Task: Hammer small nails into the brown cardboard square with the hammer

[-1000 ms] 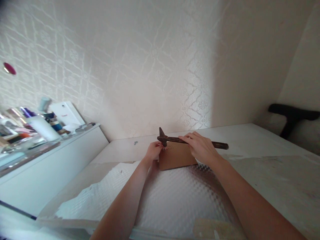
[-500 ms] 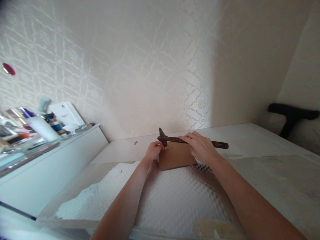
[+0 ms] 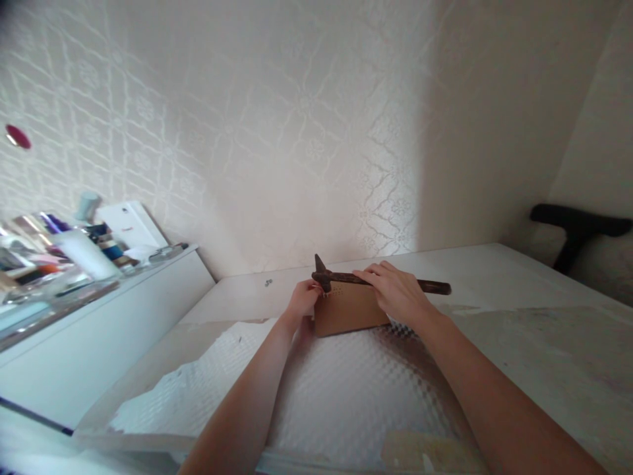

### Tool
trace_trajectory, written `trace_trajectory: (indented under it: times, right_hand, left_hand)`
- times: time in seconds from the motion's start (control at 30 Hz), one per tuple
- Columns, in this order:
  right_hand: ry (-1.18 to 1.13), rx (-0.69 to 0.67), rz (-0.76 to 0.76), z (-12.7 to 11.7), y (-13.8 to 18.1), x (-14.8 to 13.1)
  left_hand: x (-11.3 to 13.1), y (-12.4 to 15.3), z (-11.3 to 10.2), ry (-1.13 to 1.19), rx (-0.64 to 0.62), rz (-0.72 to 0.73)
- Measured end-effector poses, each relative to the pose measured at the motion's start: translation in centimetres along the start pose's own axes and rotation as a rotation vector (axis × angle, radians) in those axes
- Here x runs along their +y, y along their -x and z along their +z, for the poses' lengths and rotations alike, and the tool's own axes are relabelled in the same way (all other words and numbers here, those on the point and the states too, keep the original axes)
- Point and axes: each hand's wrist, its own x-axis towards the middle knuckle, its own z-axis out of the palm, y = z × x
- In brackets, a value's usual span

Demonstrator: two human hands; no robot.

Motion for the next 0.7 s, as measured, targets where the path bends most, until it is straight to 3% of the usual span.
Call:
trace_trajectory:
  times: [0.7]
  right_hand:
    - [-0.002,0.004,0.011,-0.16,0.00,-0.22]
  left_hand:
    - [-0.17,-0.06,0.01,0.030,-0.028,0.001]
